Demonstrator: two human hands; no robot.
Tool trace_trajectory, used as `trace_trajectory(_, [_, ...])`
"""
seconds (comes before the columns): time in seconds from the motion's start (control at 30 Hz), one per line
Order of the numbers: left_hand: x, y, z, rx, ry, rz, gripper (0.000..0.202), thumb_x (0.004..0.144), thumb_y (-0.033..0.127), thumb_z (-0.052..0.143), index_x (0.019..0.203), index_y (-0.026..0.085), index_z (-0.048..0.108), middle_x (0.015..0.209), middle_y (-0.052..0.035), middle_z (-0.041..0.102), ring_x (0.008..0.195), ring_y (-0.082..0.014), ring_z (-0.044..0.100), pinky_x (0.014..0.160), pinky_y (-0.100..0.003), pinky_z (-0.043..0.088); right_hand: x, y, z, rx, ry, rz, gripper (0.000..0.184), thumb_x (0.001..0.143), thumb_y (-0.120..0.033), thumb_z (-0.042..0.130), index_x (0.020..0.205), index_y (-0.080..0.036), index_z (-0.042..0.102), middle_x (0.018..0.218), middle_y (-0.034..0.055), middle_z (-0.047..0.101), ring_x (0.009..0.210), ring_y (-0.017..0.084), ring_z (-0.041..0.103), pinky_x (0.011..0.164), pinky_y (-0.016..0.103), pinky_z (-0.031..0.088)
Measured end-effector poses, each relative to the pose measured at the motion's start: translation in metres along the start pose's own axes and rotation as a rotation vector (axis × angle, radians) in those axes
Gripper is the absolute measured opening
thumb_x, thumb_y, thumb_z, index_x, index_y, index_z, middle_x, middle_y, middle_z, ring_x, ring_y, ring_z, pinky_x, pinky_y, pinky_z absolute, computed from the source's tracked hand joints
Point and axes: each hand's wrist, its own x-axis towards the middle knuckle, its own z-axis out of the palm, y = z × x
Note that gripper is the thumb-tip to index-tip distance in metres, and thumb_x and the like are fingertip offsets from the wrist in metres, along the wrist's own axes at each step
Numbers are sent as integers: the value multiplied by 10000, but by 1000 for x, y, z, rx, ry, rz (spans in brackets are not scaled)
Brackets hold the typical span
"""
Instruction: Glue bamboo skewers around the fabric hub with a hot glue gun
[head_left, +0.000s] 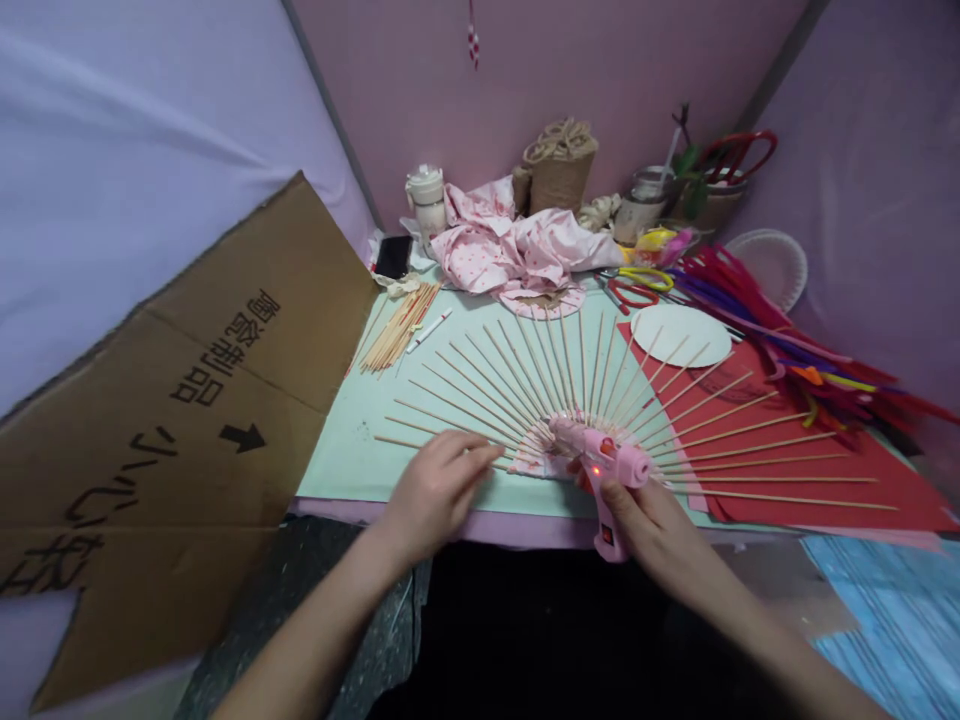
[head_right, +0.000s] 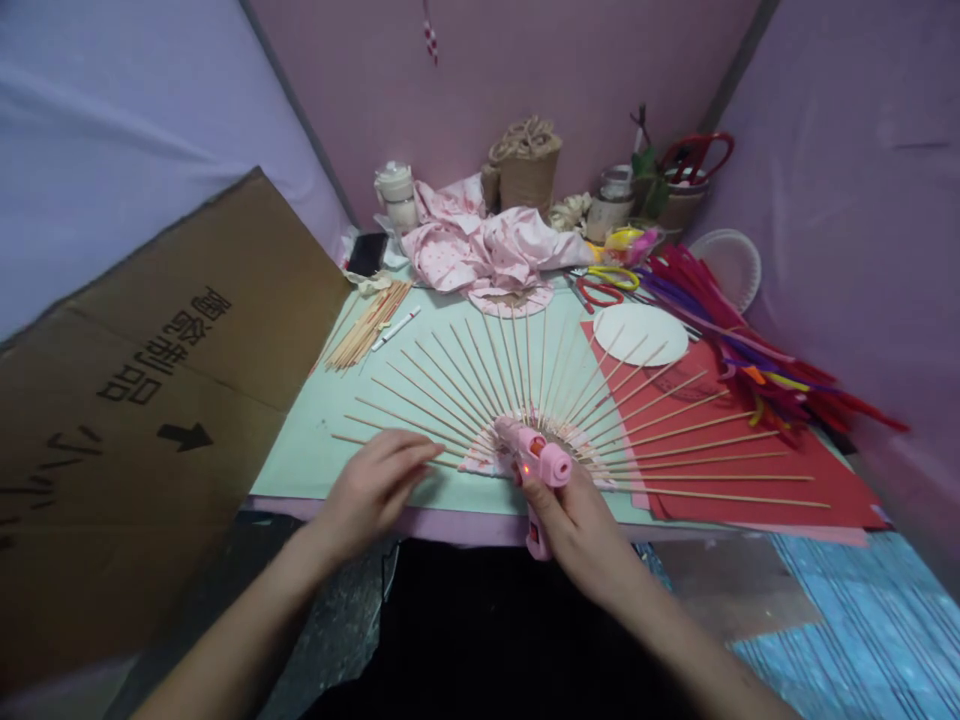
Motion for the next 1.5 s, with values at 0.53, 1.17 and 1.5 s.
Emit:
trace_trajectory(0.53, [-31,50,15,-730,114,-629,309,858,395,638,1091,192,637,970,-48,658,884,-197,596,796,-298,473,14,-25,59,320,-262,-66,681,890,-725,383,1285,-206,579,1239,150,656,1223,312,575,1072,513,421])
trace_trajectory(1.17, [-104,-86,-54,403,298,-785,282,938,214,388,1131,174,589,1093,-110,595,1044,-259,595,935,-411,493,1,0,12,79,-229,-54,562,915,-666,404,1162,-206,614,1058,159,752,956,291,729,895,483,568])
trace_trajectory(1.5, [-110,-75,-56,517,213,-865,387,942,206,318,1213,132,583,1223,-164,591,1126,-307,572,968,-454,466,-4,30,-6,-300,-69,-346,363,961,-516,449,1155,-256,614,1178,114,703,1114,313,655,961,515,521])
